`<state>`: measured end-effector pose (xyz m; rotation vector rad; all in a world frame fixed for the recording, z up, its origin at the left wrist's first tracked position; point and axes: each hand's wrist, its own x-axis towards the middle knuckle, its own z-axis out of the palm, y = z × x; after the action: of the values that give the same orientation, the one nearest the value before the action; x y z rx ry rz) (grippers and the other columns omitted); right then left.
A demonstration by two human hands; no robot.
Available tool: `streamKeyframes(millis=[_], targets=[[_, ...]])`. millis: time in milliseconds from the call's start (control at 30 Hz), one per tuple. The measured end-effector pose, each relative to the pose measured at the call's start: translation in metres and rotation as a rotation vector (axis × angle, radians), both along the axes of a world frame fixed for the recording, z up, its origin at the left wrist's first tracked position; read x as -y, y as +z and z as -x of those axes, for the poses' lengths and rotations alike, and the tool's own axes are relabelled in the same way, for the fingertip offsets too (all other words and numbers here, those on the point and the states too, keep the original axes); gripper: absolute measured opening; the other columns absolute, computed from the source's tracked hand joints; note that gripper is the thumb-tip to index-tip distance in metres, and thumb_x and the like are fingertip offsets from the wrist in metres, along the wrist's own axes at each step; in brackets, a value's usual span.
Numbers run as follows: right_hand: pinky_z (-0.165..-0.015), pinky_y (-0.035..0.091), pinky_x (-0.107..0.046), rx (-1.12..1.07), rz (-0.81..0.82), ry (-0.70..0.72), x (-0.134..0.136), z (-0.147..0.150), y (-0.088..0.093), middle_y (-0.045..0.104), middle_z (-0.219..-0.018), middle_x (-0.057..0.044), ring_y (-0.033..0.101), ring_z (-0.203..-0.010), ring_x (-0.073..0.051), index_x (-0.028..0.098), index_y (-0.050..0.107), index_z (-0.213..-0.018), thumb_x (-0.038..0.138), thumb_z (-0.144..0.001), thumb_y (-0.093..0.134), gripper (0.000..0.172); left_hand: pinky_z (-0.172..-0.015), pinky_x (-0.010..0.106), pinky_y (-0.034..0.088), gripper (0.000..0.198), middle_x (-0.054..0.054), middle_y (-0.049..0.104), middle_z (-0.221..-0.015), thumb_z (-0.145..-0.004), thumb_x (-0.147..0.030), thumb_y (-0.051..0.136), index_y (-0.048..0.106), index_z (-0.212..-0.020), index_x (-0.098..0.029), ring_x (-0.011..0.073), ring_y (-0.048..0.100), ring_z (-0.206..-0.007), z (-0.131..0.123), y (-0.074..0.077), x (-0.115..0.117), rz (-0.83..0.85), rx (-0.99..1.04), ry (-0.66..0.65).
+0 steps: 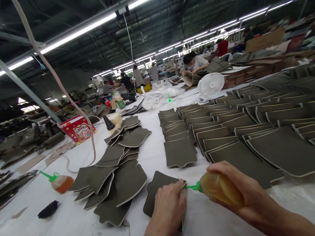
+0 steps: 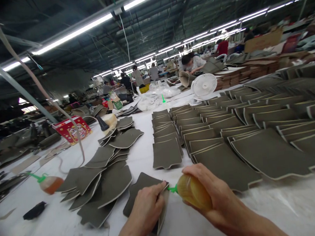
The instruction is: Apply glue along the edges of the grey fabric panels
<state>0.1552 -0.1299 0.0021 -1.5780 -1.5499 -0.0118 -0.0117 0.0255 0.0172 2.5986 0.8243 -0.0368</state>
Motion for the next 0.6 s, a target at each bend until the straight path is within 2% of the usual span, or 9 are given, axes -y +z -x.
streamKeyframes(millis=[167,333,600], targets=[[-0.086,0.051,-0.02,-0.019,-0.015,-0.053,-0.001,-0.003,-0.001,0.056,-0.112,-0.003,0.06,-0.099,-0.015,0.03,0.042,-0.125,0.027,-0.09,0.063,0.042,-0.09,0.027,0.048,0.047,0.001,0.072,-0.116,-0.088,-0.019,0.04,0.063,-0.127,-0.032,0.0212,0.066,-0.106,0.001,0.001,-0.001,0.033,0.029,0.015],[-0.085,0.052,-0.021,-0.046,0.004,-0.08,0.001,-0.004,-0.006,0.057,-0.114,-0.003,0.062,-0.098,-0.016,0.03,0.043,-0.125,0.032,-0.089,0.064,0.042,-0.09,0.027,0.048,0.045,-0.001,0.073,-0.113,-0.087,-0.02,0.041,0.065,-0.124,-0.033,0.021,0.066,-0.105,0.001,0.003,0.0,0.05,0.02,0.009],[-0.084,0.054,-0.028,-0.161,0.01,-0.183,0.003,-0.005,-0.018,0.06,-0.116,-0.003,0.064,-0.099,-0.021,0.03,0.047,-0.123,0.04,-0.089,0.065,0.04,-0.097,0.029,0.046,0.047,0.0,0.07,-0.121,-0.087,-0.019,0.041,0.063,-0.128,-0.032,0.0212,0.064,-0.109,0.002,0.004,0.002,0.065,0.024,0.037]])
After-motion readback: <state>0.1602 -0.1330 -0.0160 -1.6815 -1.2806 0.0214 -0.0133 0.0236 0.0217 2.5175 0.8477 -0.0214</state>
